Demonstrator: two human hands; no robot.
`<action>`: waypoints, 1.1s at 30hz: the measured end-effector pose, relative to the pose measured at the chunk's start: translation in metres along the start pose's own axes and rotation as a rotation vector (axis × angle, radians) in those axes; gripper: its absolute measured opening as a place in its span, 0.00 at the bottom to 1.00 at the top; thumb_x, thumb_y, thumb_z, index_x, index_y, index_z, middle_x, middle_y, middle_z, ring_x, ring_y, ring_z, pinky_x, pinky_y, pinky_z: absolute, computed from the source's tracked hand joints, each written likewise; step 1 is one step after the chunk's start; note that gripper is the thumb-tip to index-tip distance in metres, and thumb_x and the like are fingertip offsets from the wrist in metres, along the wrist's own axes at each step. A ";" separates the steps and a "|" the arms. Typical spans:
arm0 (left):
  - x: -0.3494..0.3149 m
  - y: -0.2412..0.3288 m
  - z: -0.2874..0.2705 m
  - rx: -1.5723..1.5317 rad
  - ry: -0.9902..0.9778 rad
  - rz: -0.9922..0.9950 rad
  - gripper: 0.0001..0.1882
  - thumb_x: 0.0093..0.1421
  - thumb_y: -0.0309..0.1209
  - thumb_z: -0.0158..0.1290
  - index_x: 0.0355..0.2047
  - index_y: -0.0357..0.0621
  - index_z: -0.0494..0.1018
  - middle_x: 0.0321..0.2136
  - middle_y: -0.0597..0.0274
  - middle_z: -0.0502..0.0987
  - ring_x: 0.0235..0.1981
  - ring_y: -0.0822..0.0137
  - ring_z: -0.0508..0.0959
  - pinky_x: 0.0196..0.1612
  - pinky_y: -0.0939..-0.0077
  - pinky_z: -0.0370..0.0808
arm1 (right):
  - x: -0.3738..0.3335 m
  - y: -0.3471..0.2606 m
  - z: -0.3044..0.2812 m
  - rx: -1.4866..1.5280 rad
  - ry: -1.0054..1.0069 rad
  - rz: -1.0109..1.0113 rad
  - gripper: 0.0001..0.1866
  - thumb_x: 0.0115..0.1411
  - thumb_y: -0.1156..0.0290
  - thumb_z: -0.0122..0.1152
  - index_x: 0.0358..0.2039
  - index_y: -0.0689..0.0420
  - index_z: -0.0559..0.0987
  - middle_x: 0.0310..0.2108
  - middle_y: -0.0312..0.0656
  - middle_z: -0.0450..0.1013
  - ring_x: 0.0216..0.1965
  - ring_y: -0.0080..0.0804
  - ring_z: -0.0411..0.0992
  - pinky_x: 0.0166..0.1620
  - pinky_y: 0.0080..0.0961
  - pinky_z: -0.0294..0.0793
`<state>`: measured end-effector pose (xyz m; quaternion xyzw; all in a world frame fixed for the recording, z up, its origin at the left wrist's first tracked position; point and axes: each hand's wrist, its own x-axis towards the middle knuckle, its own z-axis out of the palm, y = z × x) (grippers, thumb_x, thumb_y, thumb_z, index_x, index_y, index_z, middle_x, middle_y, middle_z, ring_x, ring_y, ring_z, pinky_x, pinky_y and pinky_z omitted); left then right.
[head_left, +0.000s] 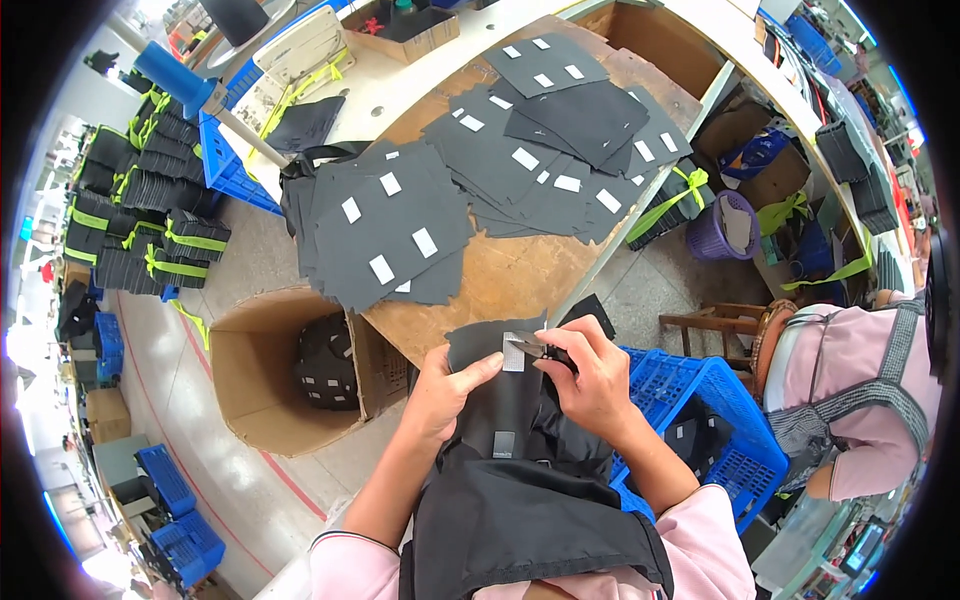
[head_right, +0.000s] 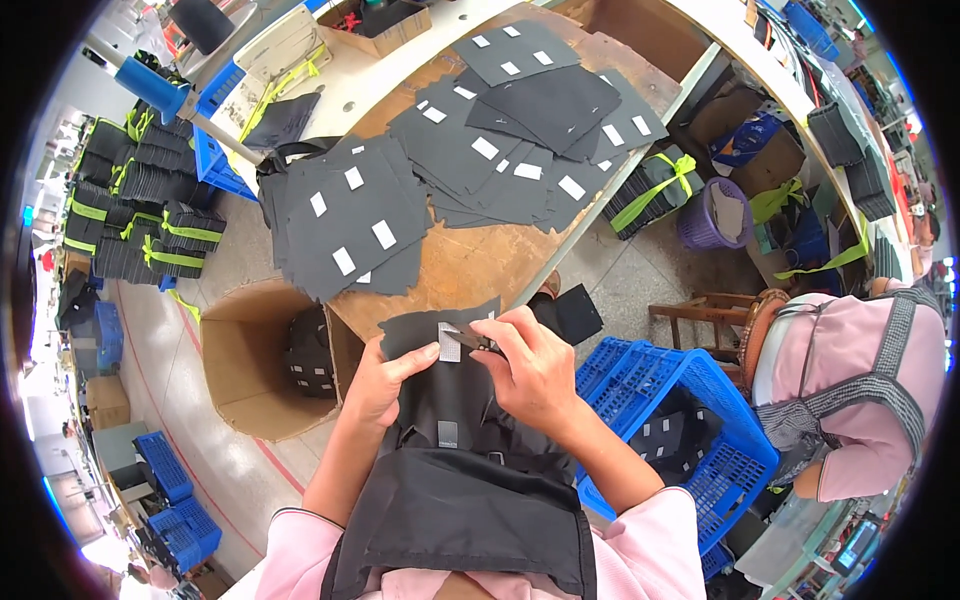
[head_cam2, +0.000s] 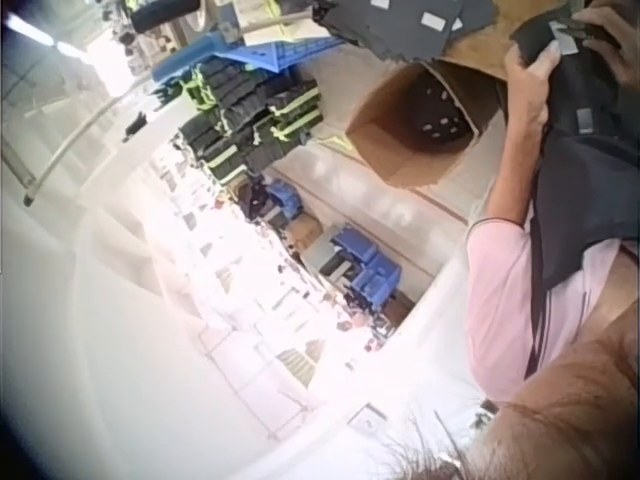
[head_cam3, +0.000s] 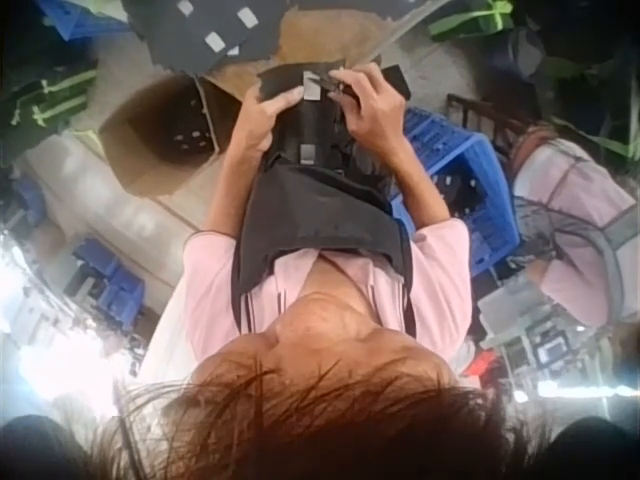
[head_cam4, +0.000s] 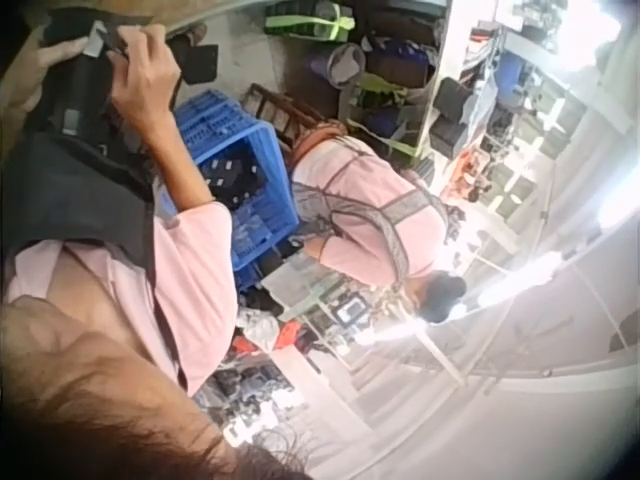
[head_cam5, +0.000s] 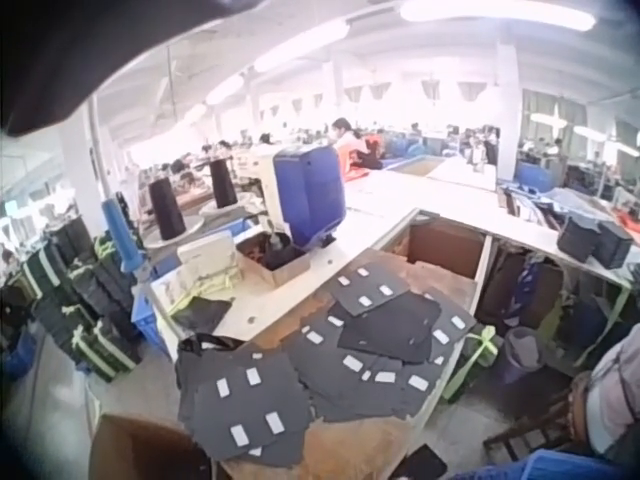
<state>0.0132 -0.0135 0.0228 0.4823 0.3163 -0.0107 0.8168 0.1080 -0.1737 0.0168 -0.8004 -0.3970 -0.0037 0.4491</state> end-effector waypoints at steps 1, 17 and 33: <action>0.000 0.000 -0.001 0.006 -0.007 -0.006 0.12 0.54 0.26 0.57 0.39 0.36 0.74 0.34 0.62 0.77 0.35 0.73 0.75 0.40 0.77 0.71 | 0.001 0.001 0.000 0.002 -0.001 0.002 0.16 0.44 0.80 0.64 0.36 0.58 0.75 0.29 0.43 0.70 0.23 0.35 0.71 0.26 0.25 0.71; -0.010 -0.005 0.020 -0.036 0.120 0.091 0.10 0.55 0.25 0.56 0.37 0.36 0.74 0.34 0.64 0.76 0.35 0.75 0.74 0.41 0.80 0.69 | -0.018 -0.008 0.018 0.101 0.103 0.132 0.17 0.47 0.82 0.64 0.38 0.60 0.73 0.32 0.42 0.68 0.23 0.30 0.69 0.26 0.19 0.71; -0.011 -0.016 0.014 -0.157 0.138 0.004 0.14 0.54 0.25 0.57 0.41 0.37 0.73 0.38 0.63 0.76 0.40 0.72 0.73 0.47 0.76 0.68 | -0.027 0.001 0.019 0.847 0.160 0.580 0.13 0.54 0.77 0.59 0.41 0.60 0.70 0.27 0.35 0.66 0.21 0.19 0.63 0.24 0.13 0.62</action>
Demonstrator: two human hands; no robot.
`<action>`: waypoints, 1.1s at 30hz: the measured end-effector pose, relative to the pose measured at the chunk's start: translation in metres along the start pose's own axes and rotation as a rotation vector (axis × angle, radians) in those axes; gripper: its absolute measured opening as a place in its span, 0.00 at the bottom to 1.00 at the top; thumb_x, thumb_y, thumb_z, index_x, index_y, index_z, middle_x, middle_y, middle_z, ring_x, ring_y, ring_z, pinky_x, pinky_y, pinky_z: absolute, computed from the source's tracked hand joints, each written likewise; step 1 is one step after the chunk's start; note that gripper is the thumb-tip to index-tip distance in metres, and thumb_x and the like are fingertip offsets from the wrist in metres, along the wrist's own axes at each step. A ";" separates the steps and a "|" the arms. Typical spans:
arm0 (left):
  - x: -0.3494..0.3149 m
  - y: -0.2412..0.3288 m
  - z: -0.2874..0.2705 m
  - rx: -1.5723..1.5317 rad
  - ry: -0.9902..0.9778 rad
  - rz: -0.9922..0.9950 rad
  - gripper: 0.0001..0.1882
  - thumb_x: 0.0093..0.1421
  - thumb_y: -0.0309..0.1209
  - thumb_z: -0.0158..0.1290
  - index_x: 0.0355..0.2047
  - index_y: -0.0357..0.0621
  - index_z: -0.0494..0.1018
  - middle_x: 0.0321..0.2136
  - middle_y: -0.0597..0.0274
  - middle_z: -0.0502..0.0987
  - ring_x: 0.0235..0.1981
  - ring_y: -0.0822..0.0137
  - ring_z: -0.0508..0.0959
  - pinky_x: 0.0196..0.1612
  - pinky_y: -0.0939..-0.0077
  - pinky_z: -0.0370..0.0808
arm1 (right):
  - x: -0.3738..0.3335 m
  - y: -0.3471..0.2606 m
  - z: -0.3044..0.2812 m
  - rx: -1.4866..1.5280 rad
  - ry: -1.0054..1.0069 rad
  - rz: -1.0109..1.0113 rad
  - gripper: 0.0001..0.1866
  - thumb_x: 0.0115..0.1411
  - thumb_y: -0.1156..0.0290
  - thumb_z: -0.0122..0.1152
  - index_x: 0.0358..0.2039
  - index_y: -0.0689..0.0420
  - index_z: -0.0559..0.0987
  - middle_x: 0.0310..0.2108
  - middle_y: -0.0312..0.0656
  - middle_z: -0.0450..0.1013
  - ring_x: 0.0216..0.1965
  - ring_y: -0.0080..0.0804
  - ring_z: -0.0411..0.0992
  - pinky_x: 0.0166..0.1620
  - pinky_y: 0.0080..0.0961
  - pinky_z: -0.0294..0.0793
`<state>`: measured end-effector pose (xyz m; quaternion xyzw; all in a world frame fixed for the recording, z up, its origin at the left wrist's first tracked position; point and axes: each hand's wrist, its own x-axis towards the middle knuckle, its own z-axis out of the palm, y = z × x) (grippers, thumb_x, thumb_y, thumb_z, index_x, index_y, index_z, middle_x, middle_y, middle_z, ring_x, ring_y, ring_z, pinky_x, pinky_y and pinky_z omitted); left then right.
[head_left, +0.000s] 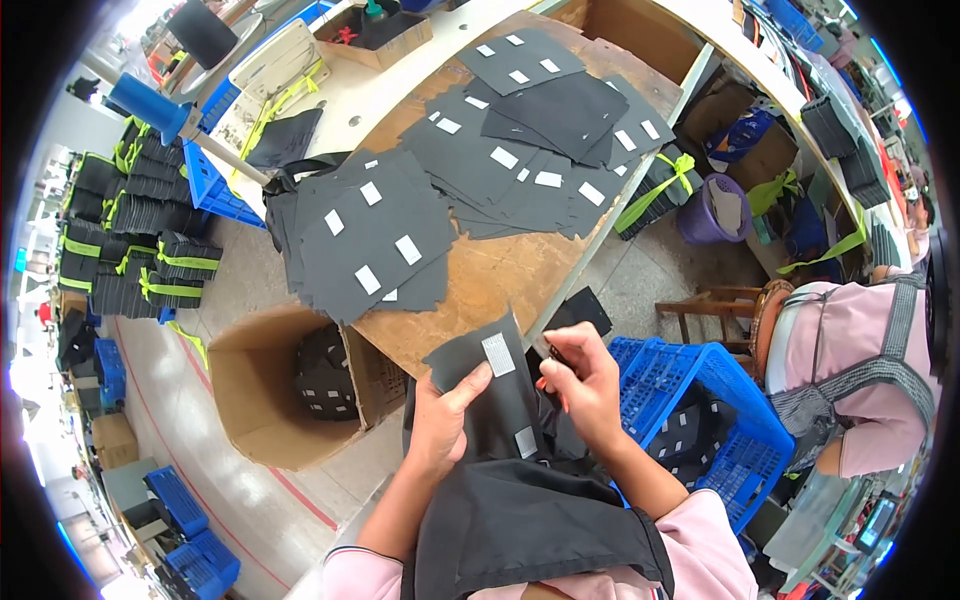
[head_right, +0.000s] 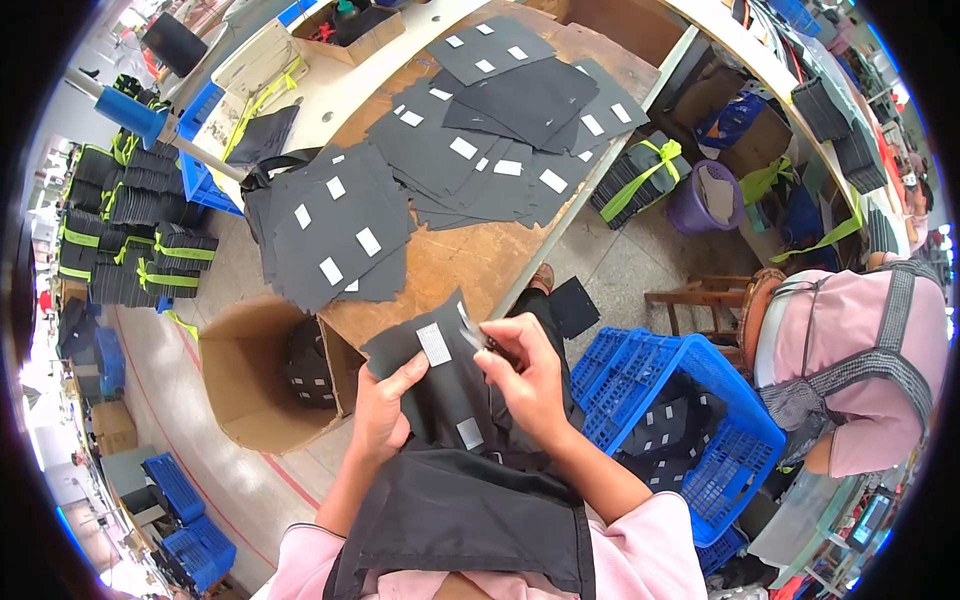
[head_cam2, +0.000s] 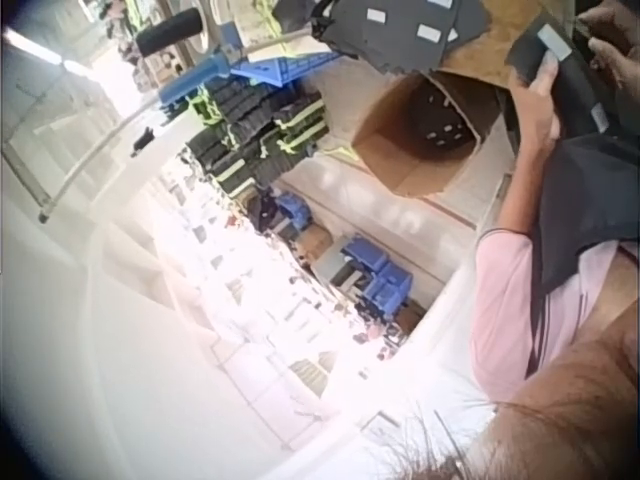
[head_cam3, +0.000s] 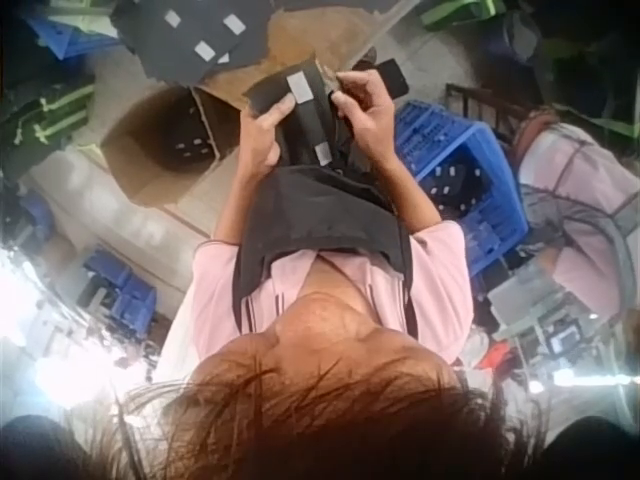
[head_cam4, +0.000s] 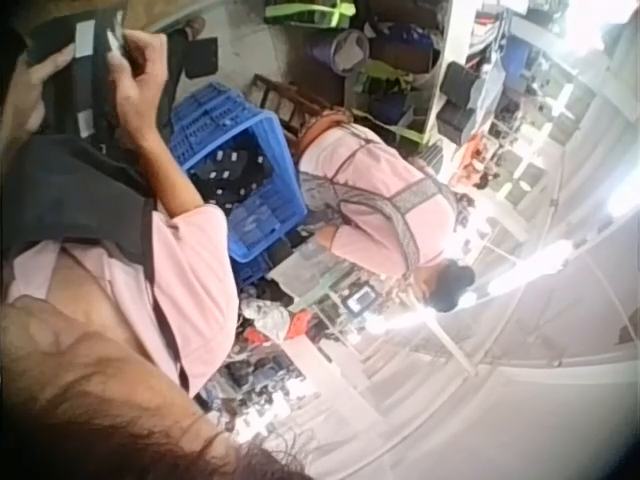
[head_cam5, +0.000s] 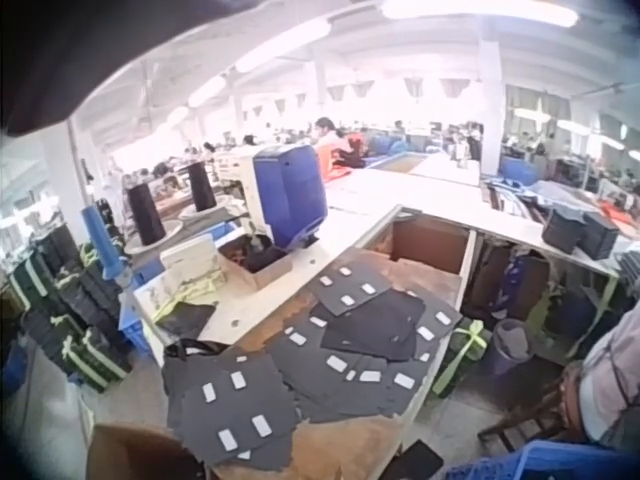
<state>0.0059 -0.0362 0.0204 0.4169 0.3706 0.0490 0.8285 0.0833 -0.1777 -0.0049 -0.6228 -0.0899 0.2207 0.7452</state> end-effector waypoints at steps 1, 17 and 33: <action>0.000 0.001 0.000 0.010 0.004 0.008 0.14 0.53 0.25 0.57 0.41 0.37 0.73 0.38 0.63 0.76 0.40 0.71 0.74 0.45 0.75 0.69 | 0.001 -0.007 -0.006 -0.367 -0.015 -0.293 0.15 0.48 0.82 0.62 0.38 0.60 0.74 0.28 0.36 0.67 0.24 0.21 0.65 0.27 0.14 0.64; 0.000 0.002 -0.001 0.096 -0.094 0.019 0.12 0.54 0.24 0.56 0.40 0.37 0.74 0.37 0.64 0.77 0.38 0.73 0.74 0.45 0.77 0.69 | 0.007 -0.011 -0.015 -0.614 -0.051 -0.555 0.17 0.41 0.84 0.65 0.35 0.59 0.78 0.28 0.42 0.72 0.28 0.34 0.71 0.31 0.25 0.71; 0.016 0.009 -0.013 0.029 -0.293 0.031 0.20 0.58 0.42 0.52 0.44 0.40 0.69 0.32 0.66 0.72 0.36 0.74 0.72 0.43 0.78 0.69 | 0.065 -0.034 -0.037 -0.514 -0.843 -0.018 0.06 0.53 0.73 0.59 0.28 0.61 0.73 0.24 0.35 0.66 0.27 0.20 0.63 0.29 0.18 0.63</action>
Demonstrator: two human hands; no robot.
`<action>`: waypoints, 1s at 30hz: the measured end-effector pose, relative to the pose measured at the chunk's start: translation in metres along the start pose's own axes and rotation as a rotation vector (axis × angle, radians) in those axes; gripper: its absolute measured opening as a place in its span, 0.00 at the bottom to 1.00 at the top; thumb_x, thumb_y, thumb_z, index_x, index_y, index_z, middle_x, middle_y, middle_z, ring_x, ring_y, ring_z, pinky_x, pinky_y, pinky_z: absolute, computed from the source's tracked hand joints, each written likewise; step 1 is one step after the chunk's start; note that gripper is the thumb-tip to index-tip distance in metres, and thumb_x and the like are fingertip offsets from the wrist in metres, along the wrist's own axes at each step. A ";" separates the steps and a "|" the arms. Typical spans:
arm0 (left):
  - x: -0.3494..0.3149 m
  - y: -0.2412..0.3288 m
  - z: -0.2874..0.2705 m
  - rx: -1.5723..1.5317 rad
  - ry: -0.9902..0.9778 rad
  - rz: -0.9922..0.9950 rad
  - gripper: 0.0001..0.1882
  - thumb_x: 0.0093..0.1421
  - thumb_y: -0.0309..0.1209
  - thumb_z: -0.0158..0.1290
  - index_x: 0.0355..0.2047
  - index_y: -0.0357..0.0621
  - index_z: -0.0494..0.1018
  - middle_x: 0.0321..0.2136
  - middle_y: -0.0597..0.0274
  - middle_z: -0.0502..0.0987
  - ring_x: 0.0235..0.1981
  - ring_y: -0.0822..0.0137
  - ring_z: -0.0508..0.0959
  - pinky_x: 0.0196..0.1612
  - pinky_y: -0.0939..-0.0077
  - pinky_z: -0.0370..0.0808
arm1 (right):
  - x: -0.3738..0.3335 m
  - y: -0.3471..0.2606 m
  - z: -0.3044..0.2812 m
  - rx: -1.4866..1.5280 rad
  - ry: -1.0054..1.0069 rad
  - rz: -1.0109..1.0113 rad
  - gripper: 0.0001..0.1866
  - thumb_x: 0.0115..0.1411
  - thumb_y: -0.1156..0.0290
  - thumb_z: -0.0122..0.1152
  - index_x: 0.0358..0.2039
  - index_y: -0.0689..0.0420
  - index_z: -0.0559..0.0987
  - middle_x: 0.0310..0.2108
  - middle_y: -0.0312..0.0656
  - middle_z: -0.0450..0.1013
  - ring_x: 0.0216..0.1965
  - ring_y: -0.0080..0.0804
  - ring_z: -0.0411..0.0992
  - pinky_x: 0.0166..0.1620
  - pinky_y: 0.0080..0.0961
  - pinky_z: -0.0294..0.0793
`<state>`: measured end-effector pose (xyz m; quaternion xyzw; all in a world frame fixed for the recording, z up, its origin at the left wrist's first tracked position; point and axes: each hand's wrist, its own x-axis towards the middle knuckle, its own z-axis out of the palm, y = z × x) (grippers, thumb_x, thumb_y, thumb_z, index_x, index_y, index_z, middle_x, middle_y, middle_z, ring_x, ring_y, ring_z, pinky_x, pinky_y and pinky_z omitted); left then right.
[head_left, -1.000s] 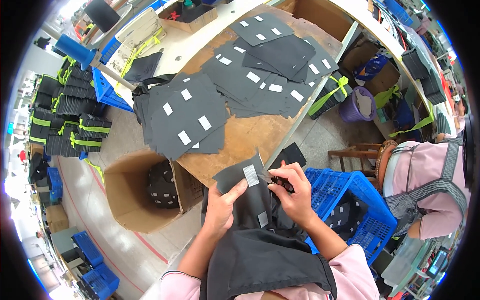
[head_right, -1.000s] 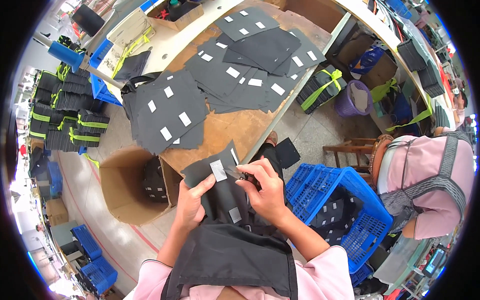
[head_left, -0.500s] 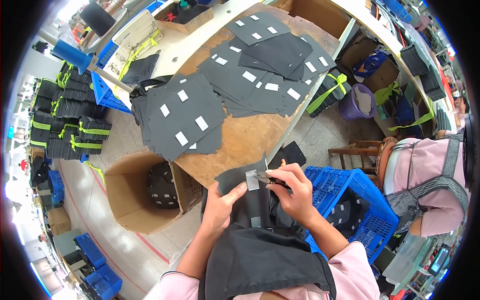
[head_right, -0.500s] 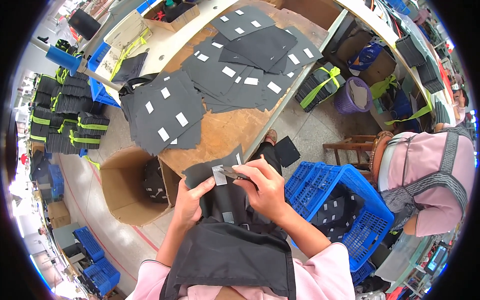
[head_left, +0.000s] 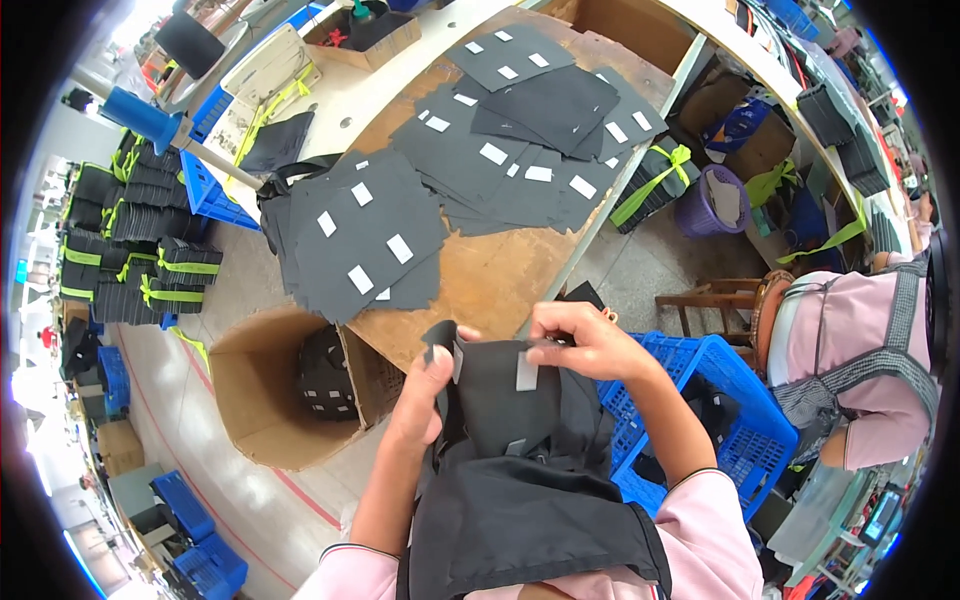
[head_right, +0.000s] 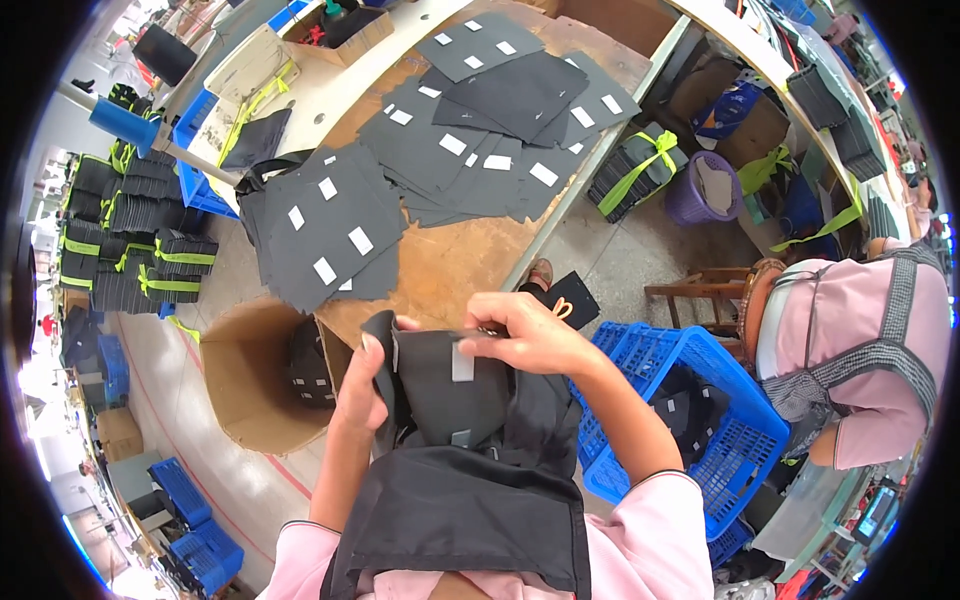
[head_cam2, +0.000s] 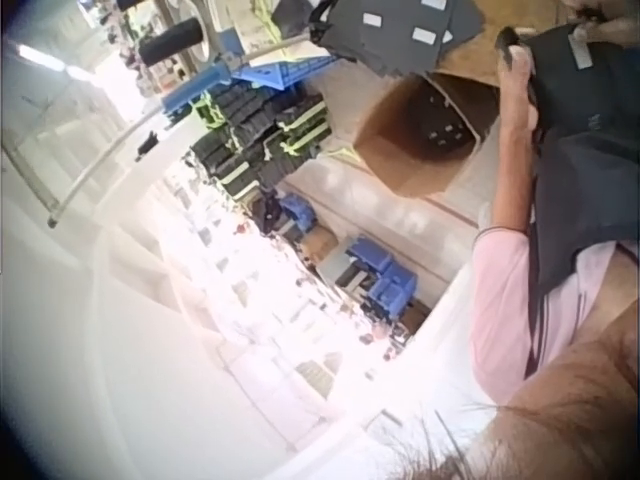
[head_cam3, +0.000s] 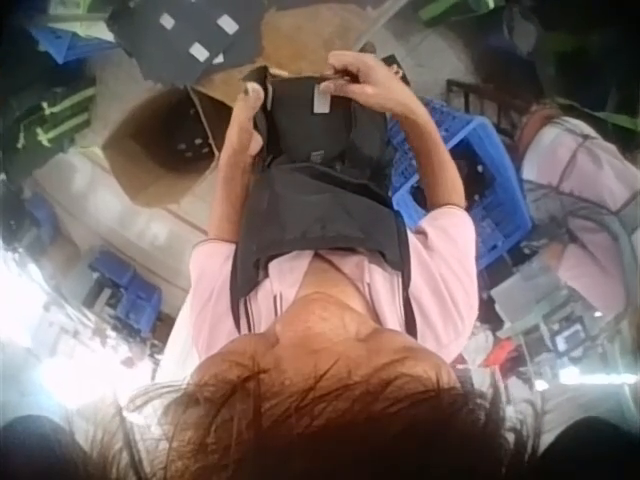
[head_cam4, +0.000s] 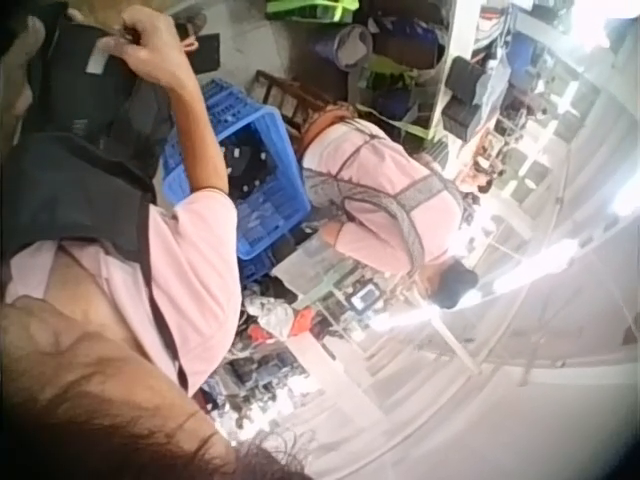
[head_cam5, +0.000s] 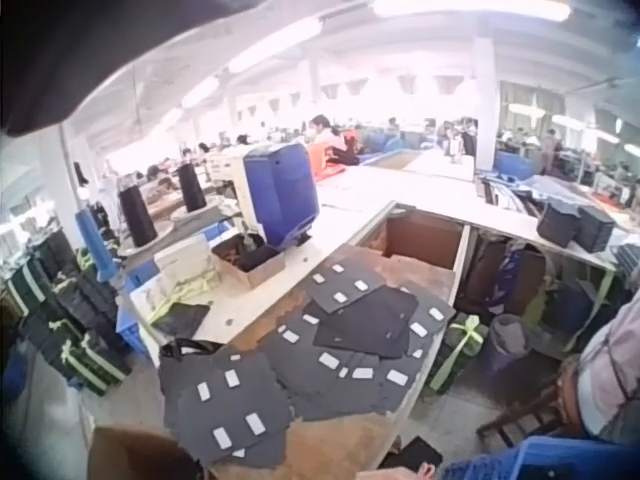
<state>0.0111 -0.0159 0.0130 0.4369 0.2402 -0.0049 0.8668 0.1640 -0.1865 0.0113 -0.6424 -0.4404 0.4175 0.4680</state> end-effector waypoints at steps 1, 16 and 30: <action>0.000 -0.002 0.001 0.121 -0.003 0.047 0.23 0.56 0.43 0.56 0.45 0.39 0.68 0.33 0.66 0.73 0.37 0.74 0.72 0.44 0.78 0.68 | 0.001 -0.004 0.008 0.075 0.144 0.058 0.08 0.52 0.71 0.61 0.30 0.61 0.73 0.23 0.36 0.66 0.26 0.22 0.63 0.29 0.21 0.64; 0.000 0.001 0.019 0.184 0.164 -0.123 0.18 0.50 0.28 0.61 0.40 0.35 0.72 0.34 0.60 0.76 0.33 0.71 0.75 0.39 0.75 0.73 | -0.019 0.006 0.053 -0.498 0.754 -0.164 0.16 0.42 0.73 0.66 0.35 0.54 0.76 0.27 0.39 0.69 0.24 0.37 0.69 0.26 0.28 0.66; 0.000 0.003 0.014 0.193 0.143 -0.126 0.15 0.50 0.26 0.61 0.38 0.35 0.73 0.32 0.62 0.76 0.32 0.74 0.75 0.37 0.78 0.73 | -0.013 0.009 0.055 -0.525 0.775 -0.224 0.15 0.41 0.75 0.67 0.33 0.54 0.77 0.25 0.39 0.70 0.22 0.35 0.68 0.24 0.26 0.65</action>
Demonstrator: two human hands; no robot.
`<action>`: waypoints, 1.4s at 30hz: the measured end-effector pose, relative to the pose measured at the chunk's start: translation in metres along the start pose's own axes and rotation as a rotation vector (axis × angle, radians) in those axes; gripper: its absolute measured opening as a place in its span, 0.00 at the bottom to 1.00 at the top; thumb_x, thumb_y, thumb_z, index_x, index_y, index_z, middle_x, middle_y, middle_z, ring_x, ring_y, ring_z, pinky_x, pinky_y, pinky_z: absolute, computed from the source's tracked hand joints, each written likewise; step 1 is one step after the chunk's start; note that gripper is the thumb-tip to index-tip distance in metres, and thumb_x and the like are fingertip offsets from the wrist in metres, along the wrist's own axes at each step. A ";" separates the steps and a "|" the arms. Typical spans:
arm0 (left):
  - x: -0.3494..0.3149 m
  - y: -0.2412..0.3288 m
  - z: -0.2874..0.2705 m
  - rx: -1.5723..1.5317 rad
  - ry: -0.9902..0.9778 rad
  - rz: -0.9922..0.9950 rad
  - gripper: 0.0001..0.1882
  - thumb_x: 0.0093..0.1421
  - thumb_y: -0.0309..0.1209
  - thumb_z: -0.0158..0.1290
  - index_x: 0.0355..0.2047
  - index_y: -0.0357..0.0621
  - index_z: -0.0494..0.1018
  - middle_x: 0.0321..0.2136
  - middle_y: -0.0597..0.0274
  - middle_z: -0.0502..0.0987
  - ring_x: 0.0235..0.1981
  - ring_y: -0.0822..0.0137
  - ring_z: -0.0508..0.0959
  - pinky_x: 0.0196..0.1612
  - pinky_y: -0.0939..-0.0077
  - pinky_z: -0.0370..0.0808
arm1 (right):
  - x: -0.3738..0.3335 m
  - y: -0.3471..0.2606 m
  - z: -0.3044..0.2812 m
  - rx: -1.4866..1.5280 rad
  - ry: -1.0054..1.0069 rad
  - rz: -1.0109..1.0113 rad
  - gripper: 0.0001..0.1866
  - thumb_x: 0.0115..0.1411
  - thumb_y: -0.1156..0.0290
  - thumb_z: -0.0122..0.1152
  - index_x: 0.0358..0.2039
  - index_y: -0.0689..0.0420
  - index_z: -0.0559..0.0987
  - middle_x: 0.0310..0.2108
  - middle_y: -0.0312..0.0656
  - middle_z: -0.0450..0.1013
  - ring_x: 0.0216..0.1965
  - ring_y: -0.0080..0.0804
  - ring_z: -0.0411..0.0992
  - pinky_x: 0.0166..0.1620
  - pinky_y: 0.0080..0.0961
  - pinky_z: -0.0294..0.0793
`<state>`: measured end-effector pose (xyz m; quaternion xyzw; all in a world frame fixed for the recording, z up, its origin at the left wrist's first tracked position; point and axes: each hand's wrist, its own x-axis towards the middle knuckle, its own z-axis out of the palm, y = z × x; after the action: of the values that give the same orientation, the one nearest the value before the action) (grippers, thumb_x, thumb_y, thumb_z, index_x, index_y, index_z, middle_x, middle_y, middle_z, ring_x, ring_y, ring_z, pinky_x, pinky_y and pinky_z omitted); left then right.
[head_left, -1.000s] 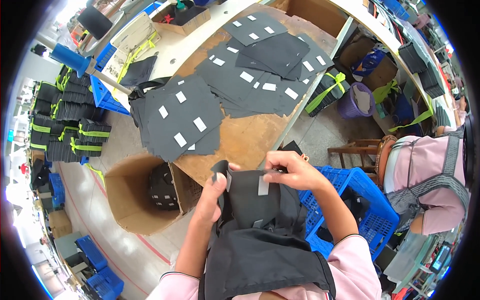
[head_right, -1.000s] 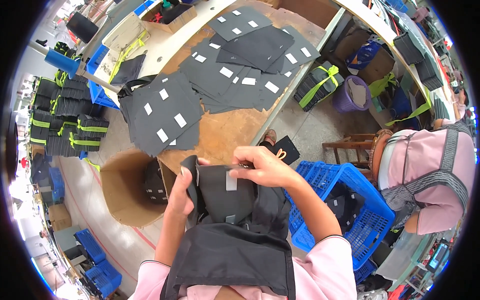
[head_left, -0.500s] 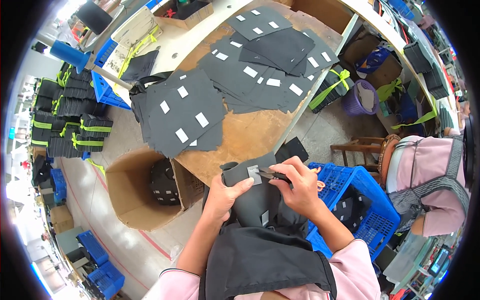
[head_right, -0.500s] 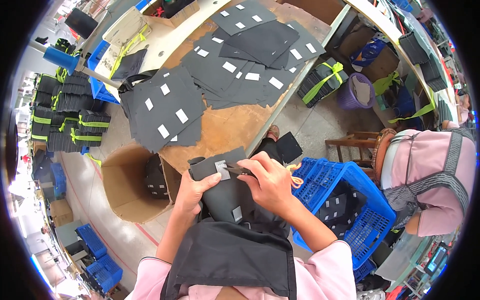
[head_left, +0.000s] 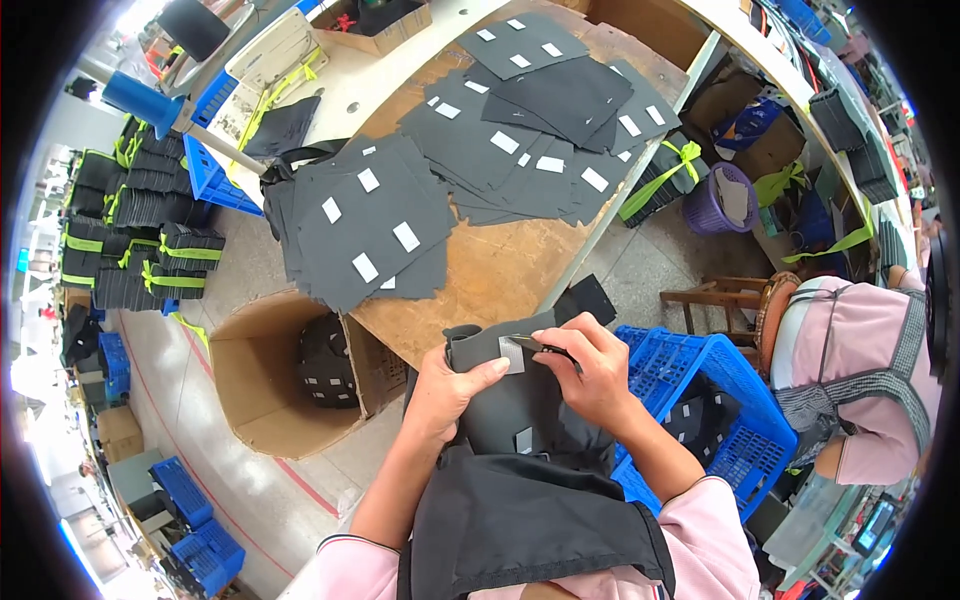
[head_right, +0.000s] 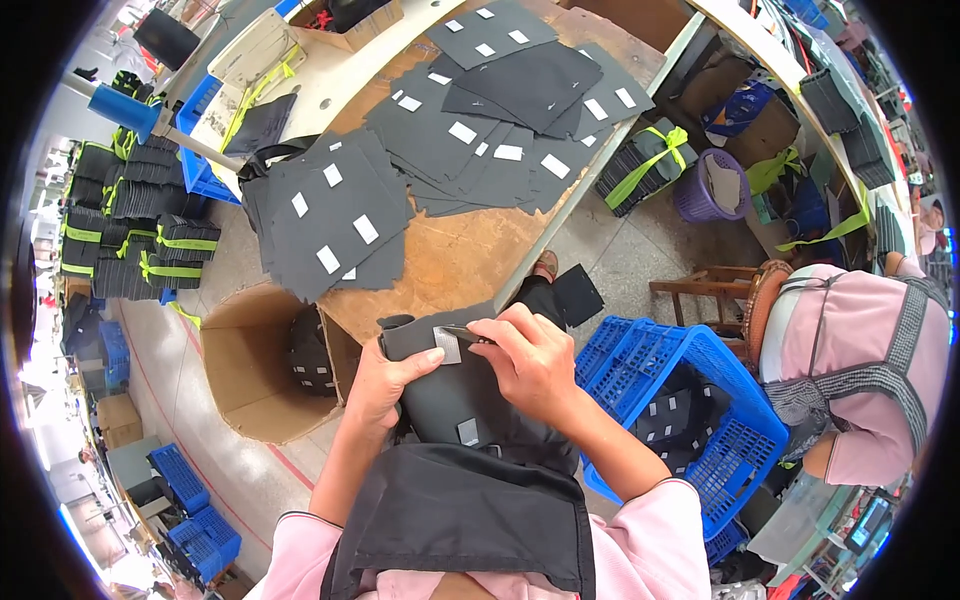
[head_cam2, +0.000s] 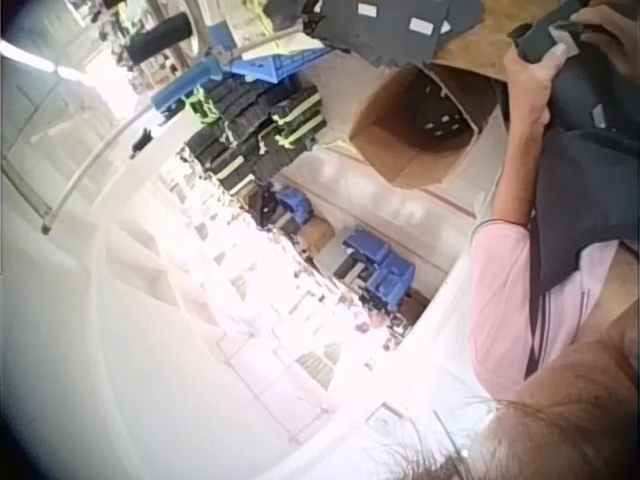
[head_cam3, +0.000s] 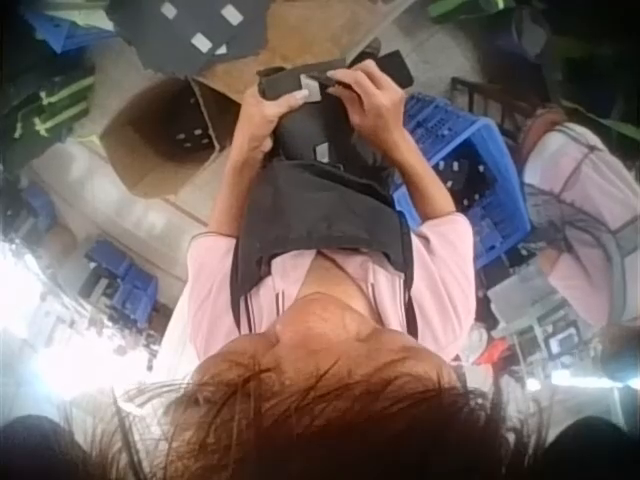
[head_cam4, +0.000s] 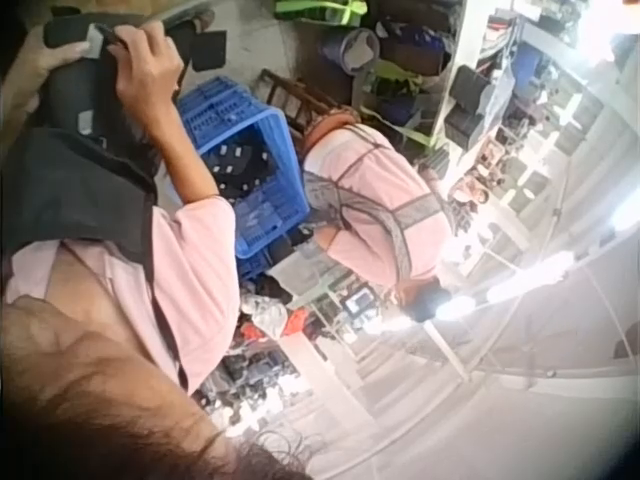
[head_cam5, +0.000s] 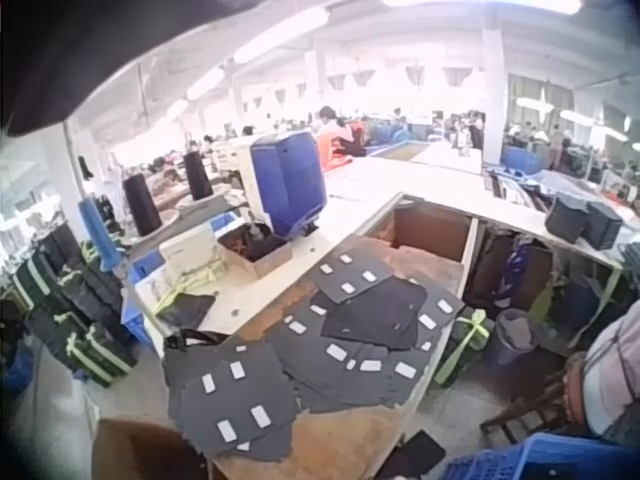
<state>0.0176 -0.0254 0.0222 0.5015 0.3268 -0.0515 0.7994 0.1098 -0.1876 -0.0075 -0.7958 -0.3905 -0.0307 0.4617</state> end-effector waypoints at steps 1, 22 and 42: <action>-0.001 0.000 -0.001 0.001 0.003 -0.009 0.15 0.50 0.26 0.61 0.38 0.36 0.73 0.32 0.62 0.77 0.32 0.74 0.75 0.37 0.78 0.73 | 0.001 0.000 0.000 0.002 -0.001 -0.003 0.15 0.41 0.75 0.67 0.33 0.54 0.77 0.25 0.39 0.70 0.22 0.35 0.68 0.24 0.26 0.65; -0.004 0.010 -0.021 0.417 0.639 1.127 0.40 0.52 0.44 0.58 0.59 0.37 0.55 0.57 0.53 0.60 0.60 0.59 0.57 0.62 0.60 0.48 | 0.011 -0.002 -0.008 0.795 -0.158 0.686 0.05 0.53 0.78 0.59 0.32 0.61 0.75 0.23 0.28 0.68 0.25 0.12 0.62 0.26 0.16 0.61; 0.001 0.003 -0.002 0.008 -0.104 0.085 0.15 0.49 0.27 0.63 0.37 0.35 0.74 0.32 0.61 0.78 0.31 0.75 0.76 0.36 0.80 0.74 | -0.008 -0.023 -0.003 -0.036 0.069 0.053 0.18 0.43 0.79 0.67 0.37 0.57 0.76 0.27 0.43 0.68 0.23 0.35 0.69 0.24 0.25 0.69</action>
<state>0.0188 -0.0221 0.0235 0.5147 0.2630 -0.0446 0.8148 0.0901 -0.1884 0.0077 -0.8126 -0.3524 -0.0528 0.4612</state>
